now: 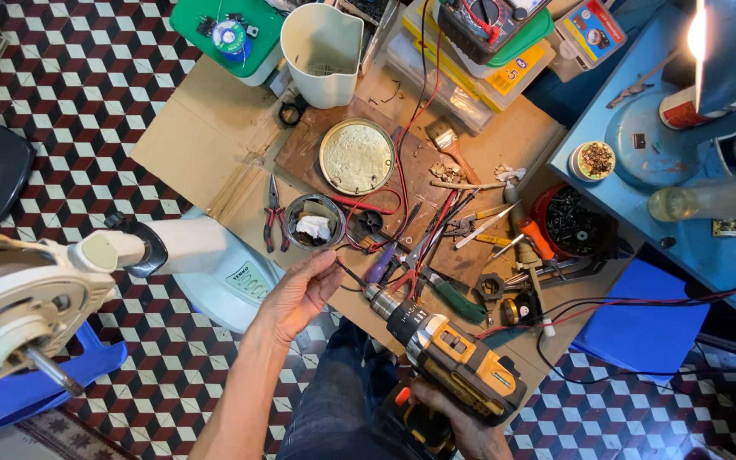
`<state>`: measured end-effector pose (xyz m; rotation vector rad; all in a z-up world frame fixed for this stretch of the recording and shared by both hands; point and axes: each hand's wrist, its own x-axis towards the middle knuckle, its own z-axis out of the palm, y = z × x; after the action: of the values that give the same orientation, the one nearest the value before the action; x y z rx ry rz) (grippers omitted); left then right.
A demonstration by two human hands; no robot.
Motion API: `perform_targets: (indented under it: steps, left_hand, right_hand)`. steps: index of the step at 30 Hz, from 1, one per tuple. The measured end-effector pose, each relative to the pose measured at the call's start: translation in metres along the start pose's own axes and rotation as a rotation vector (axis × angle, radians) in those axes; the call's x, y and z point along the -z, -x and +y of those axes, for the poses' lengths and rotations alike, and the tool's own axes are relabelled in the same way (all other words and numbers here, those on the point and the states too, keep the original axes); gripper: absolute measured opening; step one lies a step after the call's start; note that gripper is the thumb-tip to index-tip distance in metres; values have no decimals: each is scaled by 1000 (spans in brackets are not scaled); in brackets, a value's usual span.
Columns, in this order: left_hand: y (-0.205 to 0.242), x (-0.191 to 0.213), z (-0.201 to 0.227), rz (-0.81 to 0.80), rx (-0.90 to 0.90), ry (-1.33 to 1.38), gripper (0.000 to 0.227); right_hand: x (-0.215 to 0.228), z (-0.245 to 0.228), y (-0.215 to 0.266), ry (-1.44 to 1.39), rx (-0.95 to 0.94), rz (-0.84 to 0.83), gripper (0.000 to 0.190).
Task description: The person assembles a standing fan by attaching the motor housing to the fan stand and securing it with a cord. They then attach the fan blade hub to the motor shaft and fasten it using a cordless drill.
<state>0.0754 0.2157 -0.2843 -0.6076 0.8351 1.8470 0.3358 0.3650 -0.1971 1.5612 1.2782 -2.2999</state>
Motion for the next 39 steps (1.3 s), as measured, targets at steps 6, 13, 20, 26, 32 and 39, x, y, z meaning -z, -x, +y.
perform_targets:
  steps: [6, 13, 20, 26, 32, 39]
  left_hand:
    - [33, 4, 22, -100, 24, -315, 14]
    - [88, -6, 38, -127, -52, -782, 19]
    - [131, 15, 8, -35, -296, -499, 24]
    - [150, 7, -30, 49, -562, 92, 30]
    - [206, -15, 9, -127, -668, 19, 33]
    - [272, -16, 29, 92, -809, -570, 33]
  right_hand:
    - [-1, 0, 28, -144, 66, -51, 48]
    - [13, -4, 44, -131, 140, -334, 42]
    - [-5, 23, 64, -251, 162, -417, 40]
    - [-69, 51, 91, -394, 249, -446, 43]
    - [-112, 44, 115, -457, 355, -495, 45]
    - [-178, 30, 115, -506, 413, -527, 42]
